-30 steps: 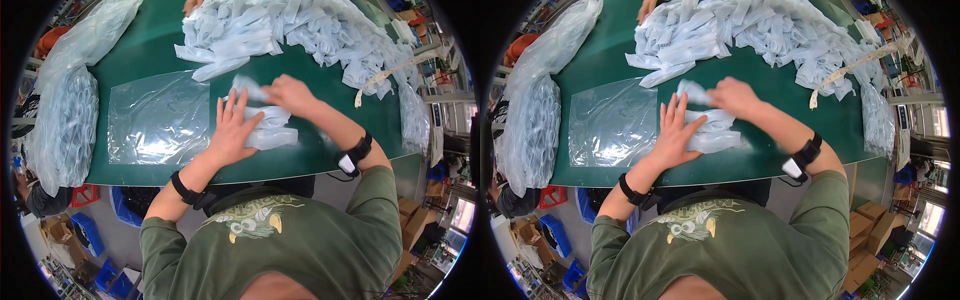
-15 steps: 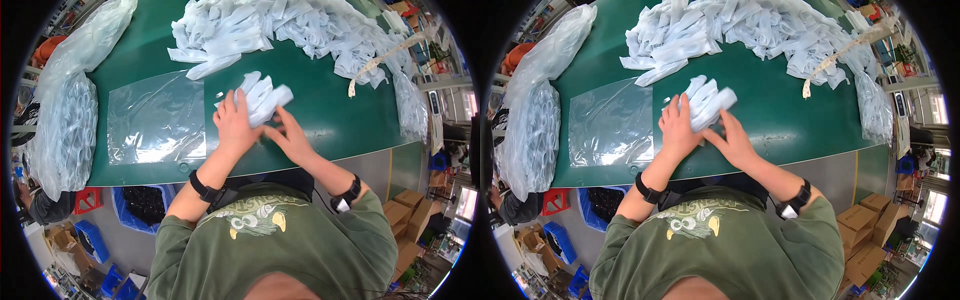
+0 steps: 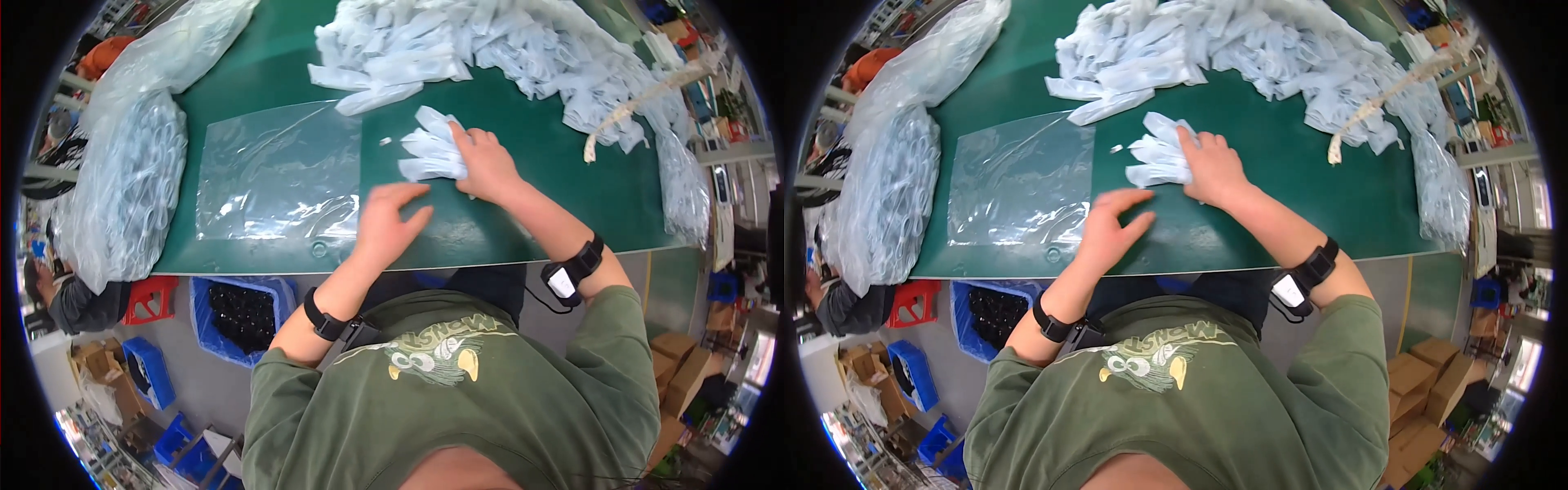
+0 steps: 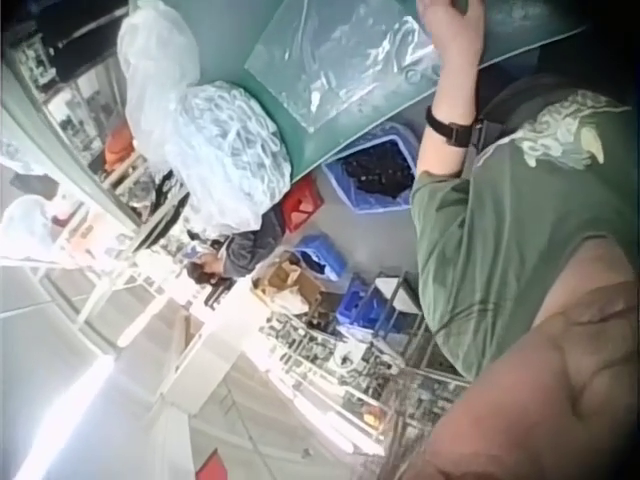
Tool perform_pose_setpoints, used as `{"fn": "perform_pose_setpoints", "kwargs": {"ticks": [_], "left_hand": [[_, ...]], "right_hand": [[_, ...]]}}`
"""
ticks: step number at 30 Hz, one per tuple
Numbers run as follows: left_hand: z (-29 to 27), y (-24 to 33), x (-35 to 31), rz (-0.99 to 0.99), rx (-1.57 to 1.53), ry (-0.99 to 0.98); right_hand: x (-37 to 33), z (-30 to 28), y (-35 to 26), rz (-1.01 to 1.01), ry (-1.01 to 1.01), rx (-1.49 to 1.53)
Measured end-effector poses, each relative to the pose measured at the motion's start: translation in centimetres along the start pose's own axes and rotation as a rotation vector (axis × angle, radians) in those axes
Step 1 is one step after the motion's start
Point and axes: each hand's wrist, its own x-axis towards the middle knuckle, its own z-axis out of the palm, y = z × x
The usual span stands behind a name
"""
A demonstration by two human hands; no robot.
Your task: The person gathers small white packets by hand, places them into a clear plastic bag, and carries the bag to a scale. After weighing the bag, the person returns to the workstation to fill another bag with more white packets and weighs it as well.
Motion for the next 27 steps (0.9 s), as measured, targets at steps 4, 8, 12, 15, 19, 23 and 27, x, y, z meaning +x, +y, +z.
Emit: {"fn": "perform_pose_setpoints", "kwargs": {"ticks": [4,8,12,15,19,23,27], "left_hand": [[-4.5,-1.0,-1.4,0.314,0.913,0.754],[-7.7,-4.5,-0.6,0.082,0.869,0.77],[-9.5,-4.7,-1.5,-0.064,0.637,0.592],[-9.2,-3.3,-2.9,-0.065,0.563,0.524],[-7.1,-1.6,-2.6,0.104,0.696,0.612],[-6.8,-2.6,-0.5,0.249,0.903,0.802],[-8.1,-3.9,-0.7,0.181,0.788,0.713]], "right_hand": [[0.0,-0.1,0.1,0.008,-0.068,-0.042],[0.4,-0.1,0.2,-0.045,-0.038,-0.049],[-0.1,-0.8,1.1,0.003,-0.092,0.433],[-1.2,-3.0,-0.5,0.056,-0.263,1.143],[-0.9,-3.5,-2.1,-0.009,-0.293,1.258],[-0.2,-3.3,-3.5,-0.043,-0.276,1.283],[-0.4,-3.2,-3.8,-0.028,-0.309,1.323]]}}
